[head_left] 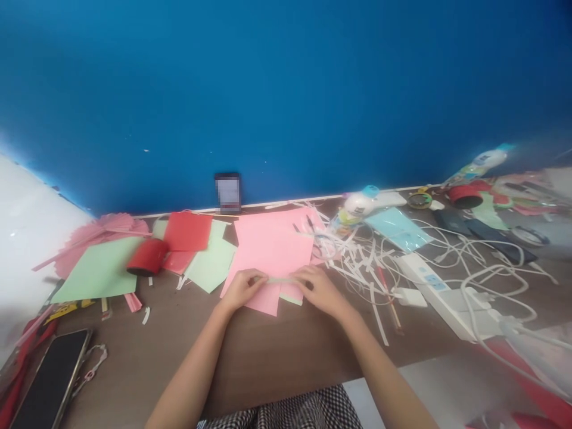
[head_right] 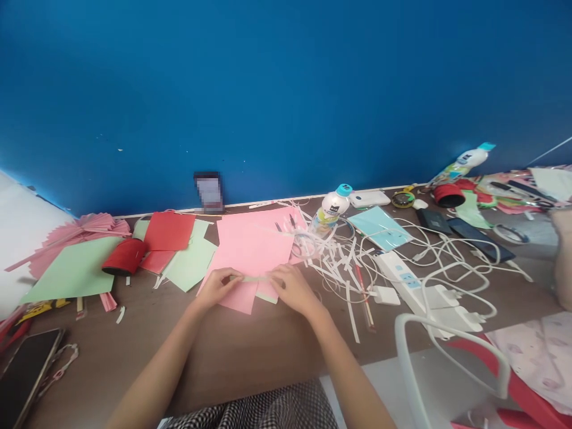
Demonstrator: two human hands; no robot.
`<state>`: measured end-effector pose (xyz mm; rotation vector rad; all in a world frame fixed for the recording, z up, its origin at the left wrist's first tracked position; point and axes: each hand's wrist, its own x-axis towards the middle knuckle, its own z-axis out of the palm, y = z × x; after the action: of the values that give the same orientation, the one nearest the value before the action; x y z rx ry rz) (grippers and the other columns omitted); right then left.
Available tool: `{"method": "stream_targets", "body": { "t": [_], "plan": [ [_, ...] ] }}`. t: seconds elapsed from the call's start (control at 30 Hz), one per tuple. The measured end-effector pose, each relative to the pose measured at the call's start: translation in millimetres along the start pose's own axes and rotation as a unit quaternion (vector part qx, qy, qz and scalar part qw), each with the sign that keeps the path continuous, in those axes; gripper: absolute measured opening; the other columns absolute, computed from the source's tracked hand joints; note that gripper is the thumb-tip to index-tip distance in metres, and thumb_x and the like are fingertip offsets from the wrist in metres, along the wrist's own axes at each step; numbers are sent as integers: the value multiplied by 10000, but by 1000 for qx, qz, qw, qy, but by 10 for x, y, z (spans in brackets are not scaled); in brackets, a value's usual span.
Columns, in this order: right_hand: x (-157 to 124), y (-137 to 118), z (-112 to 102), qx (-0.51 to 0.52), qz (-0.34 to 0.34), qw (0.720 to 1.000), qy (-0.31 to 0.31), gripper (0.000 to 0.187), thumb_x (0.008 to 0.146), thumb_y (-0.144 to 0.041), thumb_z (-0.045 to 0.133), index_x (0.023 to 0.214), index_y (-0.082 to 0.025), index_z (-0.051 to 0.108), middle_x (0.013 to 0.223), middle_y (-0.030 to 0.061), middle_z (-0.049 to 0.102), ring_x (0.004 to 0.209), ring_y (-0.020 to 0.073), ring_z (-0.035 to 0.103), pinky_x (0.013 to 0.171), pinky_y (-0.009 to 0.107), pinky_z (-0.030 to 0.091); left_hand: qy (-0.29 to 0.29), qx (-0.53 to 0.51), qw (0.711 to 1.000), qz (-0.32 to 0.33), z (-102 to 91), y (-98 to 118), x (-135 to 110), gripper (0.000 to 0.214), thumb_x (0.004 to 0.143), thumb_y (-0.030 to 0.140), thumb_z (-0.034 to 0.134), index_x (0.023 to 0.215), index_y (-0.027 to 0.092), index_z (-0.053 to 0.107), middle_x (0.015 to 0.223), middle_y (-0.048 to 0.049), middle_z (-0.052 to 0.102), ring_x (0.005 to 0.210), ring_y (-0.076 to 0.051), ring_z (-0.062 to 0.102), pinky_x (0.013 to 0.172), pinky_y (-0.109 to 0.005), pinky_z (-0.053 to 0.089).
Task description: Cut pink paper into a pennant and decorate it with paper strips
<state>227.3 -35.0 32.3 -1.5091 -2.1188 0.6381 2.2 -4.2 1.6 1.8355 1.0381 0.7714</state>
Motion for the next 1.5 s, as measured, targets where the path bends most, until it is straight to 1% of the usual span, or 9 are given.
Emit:
{"method": "stream_targets", "body": {
  "t": [0.1,0.27,0.47,0.63,0.83,0.97,1.07,1.27,1.5],
  "plan": [
    [70,-103,95,-86,-57,994,26,266,800,-230,496,1043,-201,601,1014,95,610,976,240,503,866,413,348,8,16,999,29,-9,17,1,209,823,291,459,828,177,633,825,-34,660,742,-145,574,690,-259,438],
    [189,-252,217,-101,-93,990,-43,244,864,-192,381,776,-174,608,743,53,615,713,167,541,713,312,370,11,25,998,52,26,52,-15,172,818,245,447,832,173,602,822,-31,641,751,-134,572,707,-249,440],
    [209,-237,284,-79,-104,990,-53,177,823,-149,425,760,-170,589,727,38,608,690,145,541,673,274,356,-21,63,996,58,52,70,-35,166,790,189,443,799,178,608,821,-25,649,738,-132,574,679,-235,435],
    [229,-269,262,-73,-120,987,-75,201,805,-135,440,669,-181,581,663,15,610,653,133,533,663,266,357,-19,59,995,73,31,78,-27,174,715,106,459,715,166,623,726,-14,630,667,-120,557,649,-225,427],
    [243,-297,99,-40,-138,987,-78,224,785,-124,444,617,-191,575,610,1,597,608,127,504,630,257,369,-7,13,998,55,-21,18,-21,155,720,141,495,688,158,646,701,-22,656,626,-125,570,617,-230,431],
    [168,-234,-77,28,-89,994,-65,224,761,-134,462,575,-190,574,588,-2,583,584,125,500,599,252,388,61,5,998,21,-88,-74,-6,139,710,146,515,645,159,636,688,-27,659,646,-142,581,638,-251,442],
    [87,-197,-114,117,-11,993,-10,191,773,-199,482,648,-190,626,663,18,627,625,144,543,590,257,417,125,-71,989,-21,-64,-93,10,146,758,215,512,740,158,645,773,-51,665,715,-160,604,692,-280,465],
    [8,-262,225,301,107,947,21,224,765,-371,549,766,-190,681,748,31,676,693,177,605,635,286,467,41,-283,956,-64,130,56,-4,452,714,300,633,1129,165,517,802,-52,664,792,-172,626,791,-317,475],
    [53,-307,497,423,186,881,98,266,678,-434,640,736,-199,527,611,-26,586,534,123,561,497,248,474,65,-314,944,-73,98,41,-5,321,729,342,611,986,150,591,792,-57,670,778,-179,630,792,-318,466]
  ]
}}
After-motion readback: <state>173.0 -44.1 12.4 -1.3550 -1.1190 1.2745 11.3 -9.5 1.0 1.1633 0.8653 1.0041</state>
